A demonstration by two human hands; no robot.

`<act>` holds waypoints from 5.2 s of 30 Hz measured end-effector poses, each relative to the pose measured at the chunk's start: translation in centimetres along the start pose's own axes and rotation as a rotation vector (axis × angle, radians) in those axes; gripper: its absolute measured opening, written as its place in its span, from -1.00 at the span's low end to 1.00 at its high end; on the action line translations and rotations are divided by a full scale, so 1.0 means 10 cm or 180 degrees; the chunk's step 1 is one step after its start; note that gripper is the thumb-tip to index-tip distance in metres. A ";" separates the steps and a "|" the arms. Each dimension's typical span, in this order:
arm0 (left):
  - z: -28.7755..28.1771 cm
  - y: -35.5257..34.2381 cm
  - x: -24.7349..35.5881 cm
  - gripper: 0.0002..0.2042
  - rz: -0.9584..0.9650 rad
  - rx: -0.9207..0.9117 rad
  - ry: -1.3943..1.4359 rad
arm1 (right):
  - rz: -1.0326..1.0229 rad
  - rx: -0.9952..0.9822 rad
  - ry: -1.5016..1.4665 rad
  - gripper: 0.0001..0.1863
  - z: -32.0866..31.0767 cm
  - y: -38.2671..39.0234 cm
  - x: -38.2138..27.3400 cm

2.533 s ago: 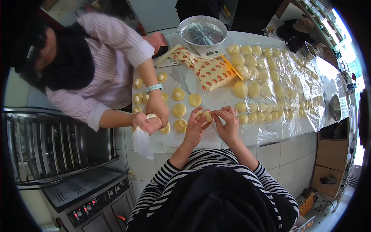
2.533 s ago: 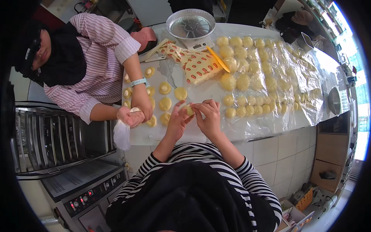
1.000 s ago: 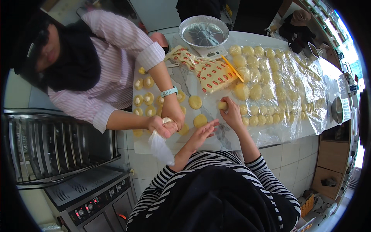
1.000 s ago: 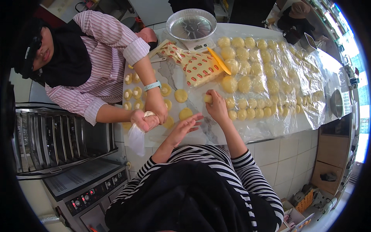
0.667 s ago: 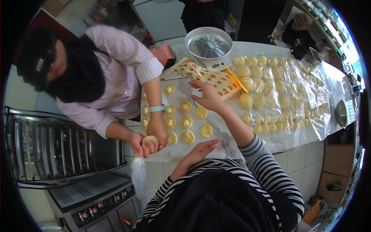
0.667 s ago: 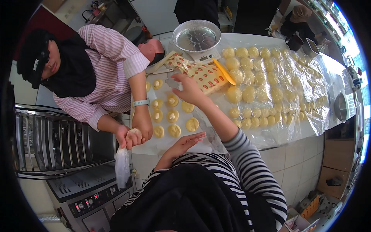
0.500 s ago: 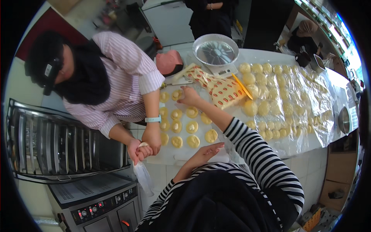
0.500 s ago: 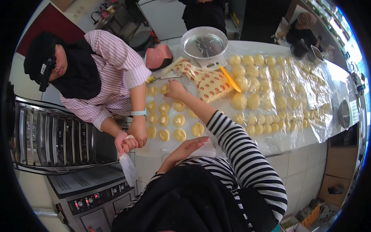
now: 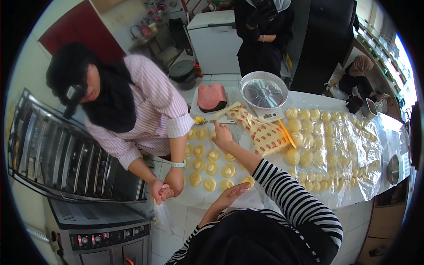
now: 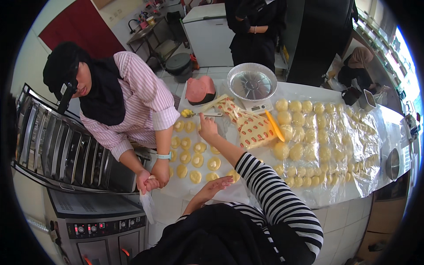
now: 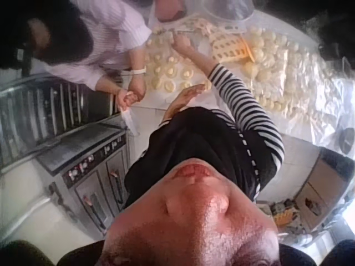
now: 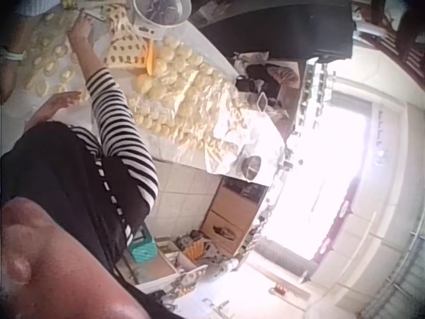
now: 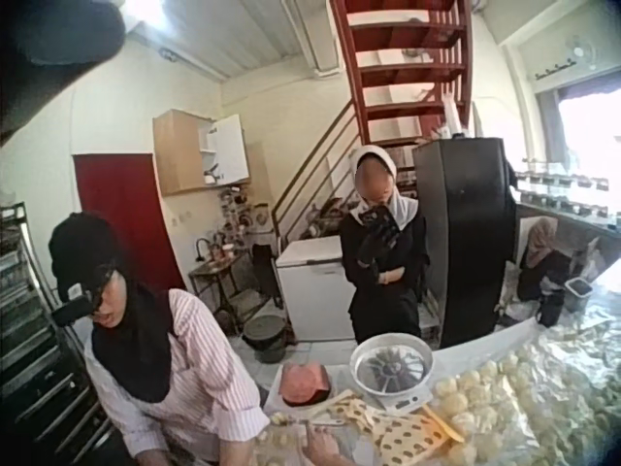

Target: Flattening and filling dough balls with a white cream filling using a piping bag.

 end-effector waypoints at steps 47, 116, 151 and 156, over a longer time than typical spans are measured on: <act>-0.10 -0.09 0.03 -0.63 -0.0133 0.0656 -0.0367 | -0.0481 0.0853 -0.1230 -0.65 -1.06 2.31 0.07; 0.13 -0.17 0.23 -0.60 0.0597 0.1411 -0.0764 | 0.0659 0.1375 -0.1671 -0.70 -1.36 2.55 0.32; 0.83 -0.09 0.25 -0.21 0.0375 0.0793 -0.2289 | 0.0416 0.1298 -0.0660 -0.58 -1.39 2.93 0.30; 0.97 -0.02 0.35 -0.14 0.0751 0.0437 -0.1870 | 0.0265 0.1395 -0.0759 -0.58 -1.41 2.92 0.30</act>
Point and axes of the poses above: each hand's wrist, its own y-axis away from the middle knuckle, its own z-axis out of the palm, x = y × z, the point moved 7 cm from there along -y, towards the middle knuckle, and after that the axes turned 9 degrees about -y, right-handed, at the moved point
